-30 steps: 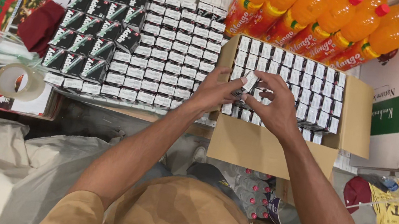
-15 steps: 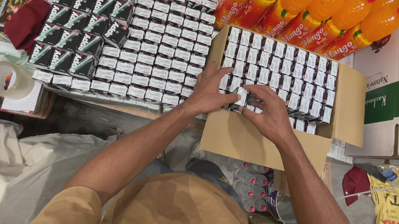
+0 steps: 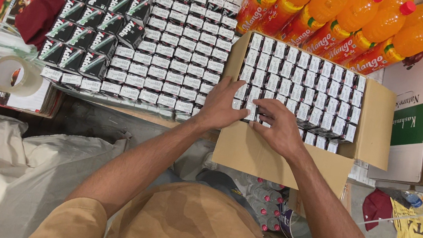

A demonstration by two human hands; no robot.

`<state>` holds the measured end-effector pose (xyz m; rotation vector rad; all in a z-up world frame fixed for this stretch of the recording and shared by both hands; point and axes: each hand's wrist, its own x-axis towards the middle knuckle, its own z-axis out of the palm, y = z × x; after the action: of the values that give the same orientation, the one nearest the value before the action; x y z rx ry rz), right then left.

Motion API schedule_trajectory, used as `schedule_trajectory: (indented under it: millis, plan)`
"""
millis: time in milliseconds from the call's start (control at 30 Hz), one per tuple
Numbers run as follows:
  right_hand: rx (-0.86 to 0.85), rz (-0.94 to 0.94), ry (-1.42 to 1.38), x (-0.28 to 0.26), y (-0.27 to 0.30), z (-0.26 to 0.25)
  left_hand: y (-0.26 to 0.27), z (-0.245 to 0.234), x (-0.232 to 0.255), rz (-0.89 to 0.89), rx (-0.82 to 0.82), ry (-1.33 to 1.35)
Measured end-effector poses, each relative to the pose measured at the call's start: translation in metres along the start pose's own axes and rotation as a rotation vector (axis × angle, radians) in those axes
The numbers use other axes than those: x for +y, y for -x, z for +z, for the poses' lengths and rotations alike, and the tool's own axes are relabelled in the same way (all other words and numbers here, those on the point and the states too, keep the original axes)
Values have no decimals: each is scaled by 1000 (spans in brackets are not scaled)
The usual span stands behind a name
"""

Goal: The person repeatedly picks up small rectangular boxes from a pile and places them into a larger cardboard box. The person arranges the small boxes in neat rows within the larger box.

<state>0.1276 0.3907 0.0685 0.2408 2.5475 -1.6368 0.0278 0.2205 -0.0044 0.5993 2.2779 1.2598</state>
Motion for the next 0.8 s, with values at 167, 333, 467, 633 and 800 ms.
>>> schedule_trajectory:
  millis: [167,333,467,633,800]
  plan:
    - [-23,62,-106,3,3,0,23,-7,21,44,26,-97]
    - [2,84,-139,13,-1,-7,31,-4,20,83,75,-141]
    - [-17,191,283,1,-4,-16,29,-3,19,95,99,-121]
    - [-199,247,309,83,-29,-9,27,-4,19,121,132,-71]
    - [-213,334,215,83,-33,-10,35,1,26,73,162,37]
